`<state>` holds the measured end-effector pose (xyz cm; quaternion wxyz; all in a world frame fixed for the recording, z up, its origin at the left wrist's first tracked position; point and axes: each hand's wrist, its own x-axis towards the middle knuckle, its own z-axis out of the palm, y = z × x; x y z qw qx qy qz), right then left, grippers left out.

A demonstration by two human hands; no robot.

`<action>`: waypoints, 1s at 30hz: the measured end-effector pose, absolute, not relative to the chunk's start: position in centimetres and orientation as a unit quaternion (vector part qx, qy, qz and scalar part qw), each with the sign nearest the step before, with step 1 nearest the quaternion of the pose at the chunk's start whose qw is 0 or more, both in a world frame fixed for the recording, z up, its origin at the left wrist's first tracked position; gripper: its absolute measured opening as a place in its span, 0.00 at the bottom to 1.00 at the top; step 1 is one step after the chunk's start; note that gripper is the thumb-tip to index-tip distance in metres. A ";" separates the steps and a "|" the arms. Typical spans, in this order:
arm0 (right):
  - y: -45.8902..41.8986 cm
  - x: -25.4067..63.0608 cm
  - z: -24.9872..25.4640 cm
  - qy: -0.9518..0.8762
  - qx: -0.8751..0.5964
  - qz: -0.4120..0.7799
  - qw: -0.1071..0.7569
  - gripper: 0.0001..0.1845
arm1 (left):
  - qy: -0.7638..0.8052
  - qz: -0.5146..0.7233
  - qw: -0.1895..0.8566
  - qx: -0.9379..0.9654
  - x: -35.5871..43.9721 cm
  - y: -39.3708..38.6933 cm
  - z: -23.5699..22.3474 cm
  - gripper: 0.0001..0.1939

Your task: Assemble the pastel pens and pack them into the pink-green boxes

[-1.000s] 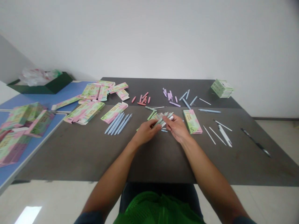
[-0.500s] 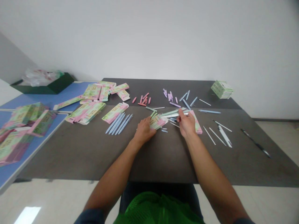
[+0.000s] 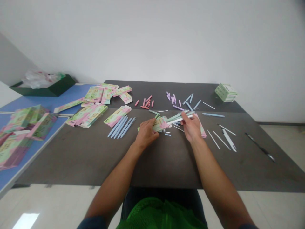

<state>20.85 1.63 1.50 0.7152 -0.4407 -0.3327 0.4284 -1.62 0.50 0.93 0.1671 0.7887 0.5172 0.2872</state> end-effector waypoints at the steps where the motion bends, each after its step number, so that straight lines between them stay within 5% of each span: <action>1: 1.5 20.7 1.6 -0.336 -0.439 0.426 0.716 0.20 | 0.517 0.286 0.158 0.792 -1.6 0.5 0.9 0.34; 10: 1.1 19.9 2.1 -0.345 -0.424 0.399 0.736 0.18 | 0.510 0.296 0.141 0.795 -1.5 0.4 1.1 0.34; 20: -0.1 18.5 1.5 -0.461 -0.480 0.445 0.599 0.21 | 0.489 0.309 0.171 0.798 -1.2 0.1 0.7 0.35; 30: -1.4 18.5 3.1 -0.570 -0.464 0.371 0.568 0.29 | 0.491 0.358 0.232 0.759 -1.1 -0.5 1.4 0.39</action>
